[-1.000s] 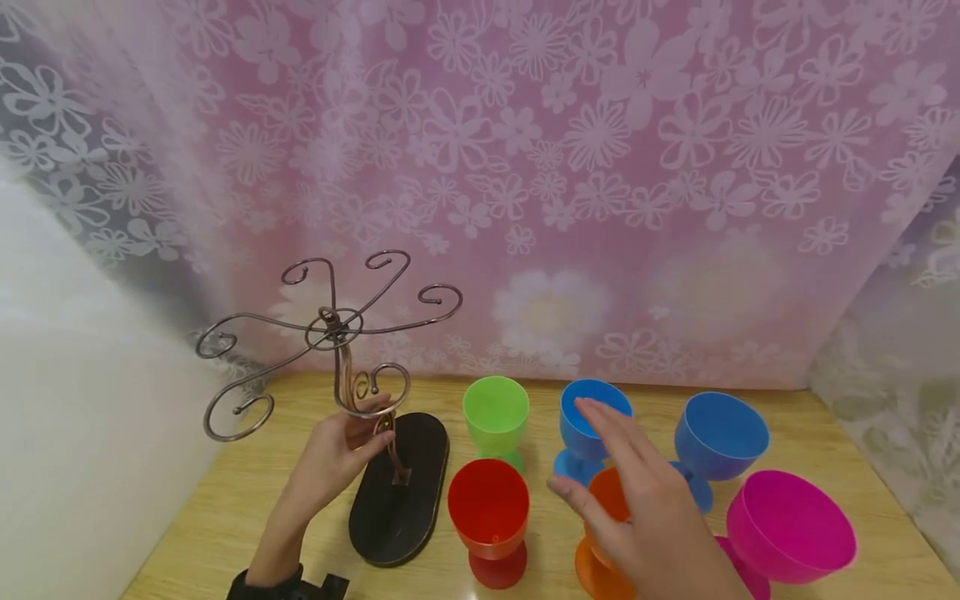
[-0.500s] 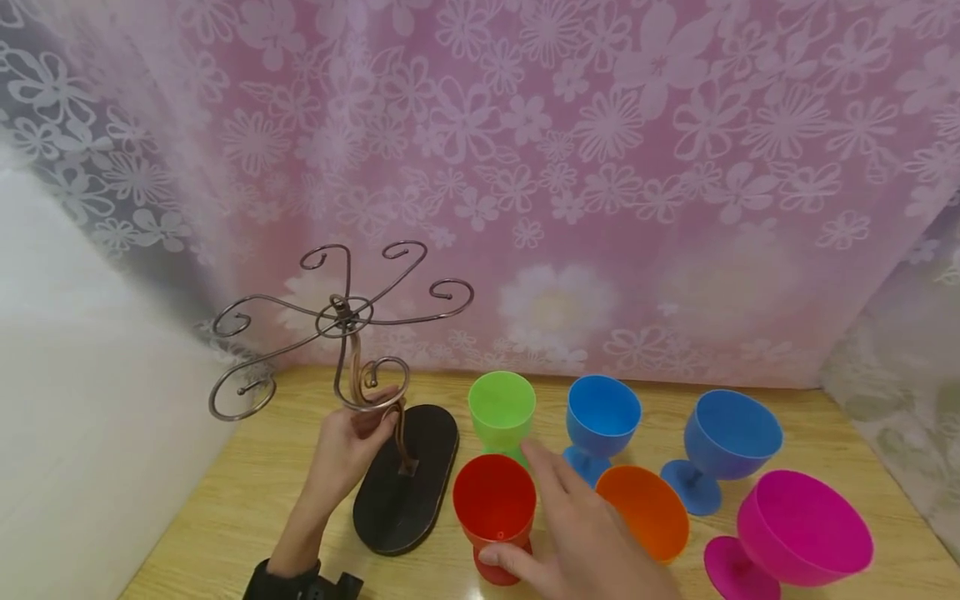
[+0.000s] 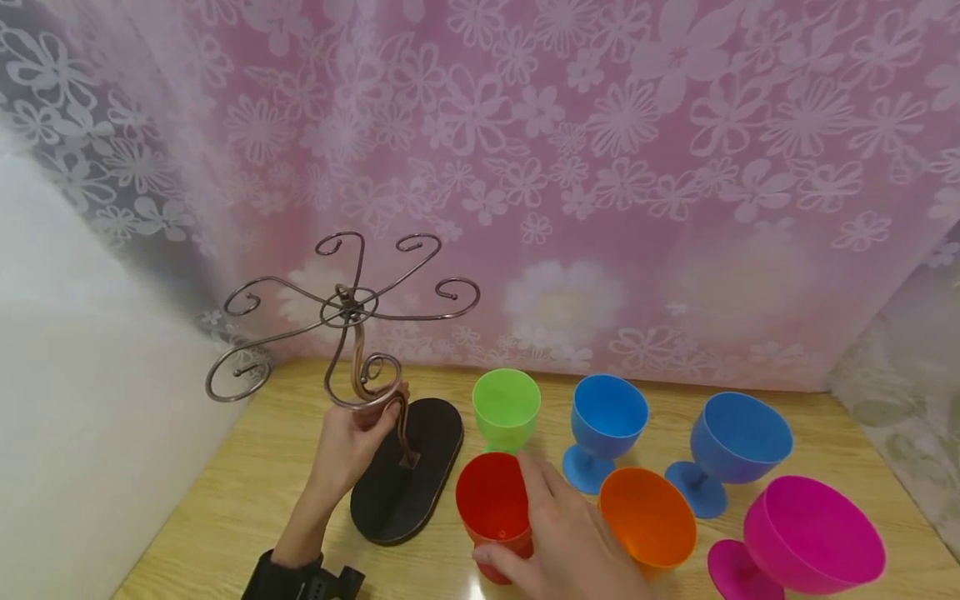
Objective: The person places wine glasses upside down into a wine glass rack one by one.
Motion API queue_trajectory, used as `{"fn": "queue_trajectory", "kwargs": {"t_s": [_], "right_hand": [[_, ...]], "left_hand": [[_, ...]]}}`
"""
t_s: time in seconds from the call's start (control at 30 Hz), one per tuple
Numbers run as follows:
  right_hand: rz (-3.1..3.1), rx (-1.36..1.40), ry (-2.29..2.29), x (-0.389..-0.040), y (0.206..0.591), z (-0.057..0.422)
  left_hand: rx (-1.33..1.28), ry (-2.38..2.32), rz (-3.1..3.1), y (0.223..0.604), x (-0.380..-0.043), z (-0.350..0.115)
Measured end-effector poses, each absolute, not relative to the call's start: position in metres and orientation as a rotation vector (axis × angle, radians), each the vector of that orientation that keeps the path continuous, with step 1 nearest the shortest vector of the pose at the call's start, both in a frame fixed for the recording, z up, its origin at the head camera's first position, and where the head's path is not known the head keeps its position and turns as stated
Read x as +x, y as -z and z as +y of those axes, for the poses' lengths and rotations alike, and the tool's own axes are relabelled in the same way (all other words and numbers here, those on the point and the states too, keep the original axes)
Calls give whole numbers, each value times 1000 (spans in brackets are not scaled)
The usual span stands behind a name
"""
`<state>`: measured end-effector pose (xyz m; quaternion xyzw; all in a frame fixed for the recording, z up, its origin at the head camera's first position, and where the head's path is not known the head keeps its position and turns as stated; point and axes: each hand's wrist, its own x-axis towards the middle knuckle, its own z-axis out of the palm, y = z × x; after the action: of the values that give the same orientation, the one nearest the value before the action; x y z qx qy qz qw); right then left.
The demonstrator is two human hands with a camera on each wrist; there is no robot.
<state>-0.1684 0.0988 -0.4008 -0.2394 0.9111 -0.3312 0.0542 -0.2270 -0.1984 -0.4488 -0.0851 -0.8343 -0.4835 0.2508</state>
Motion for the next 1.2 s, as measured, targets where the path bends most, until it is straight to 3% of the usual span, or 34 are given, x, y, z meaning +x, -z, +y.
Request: {"fn": "queue_trajectory", "kwargs": {"t_s": [0.4,0.73,1.03,1.2], "right_hand": [[2873,-748,1124,-168,397,92],[2880,-1052,1388,-165,384,111],[2728,-1273,1609,-167,382,121],[2580,-1464,1731,-169,384,117]], "left_hand": [[-224,1295,-2382,435,-223,-200],[-417,1177,-2855,398,-189,-229],[-992,2098,-2661,405,-190,-196],[-1079,2577,-2346,414,-193,-172]]}}
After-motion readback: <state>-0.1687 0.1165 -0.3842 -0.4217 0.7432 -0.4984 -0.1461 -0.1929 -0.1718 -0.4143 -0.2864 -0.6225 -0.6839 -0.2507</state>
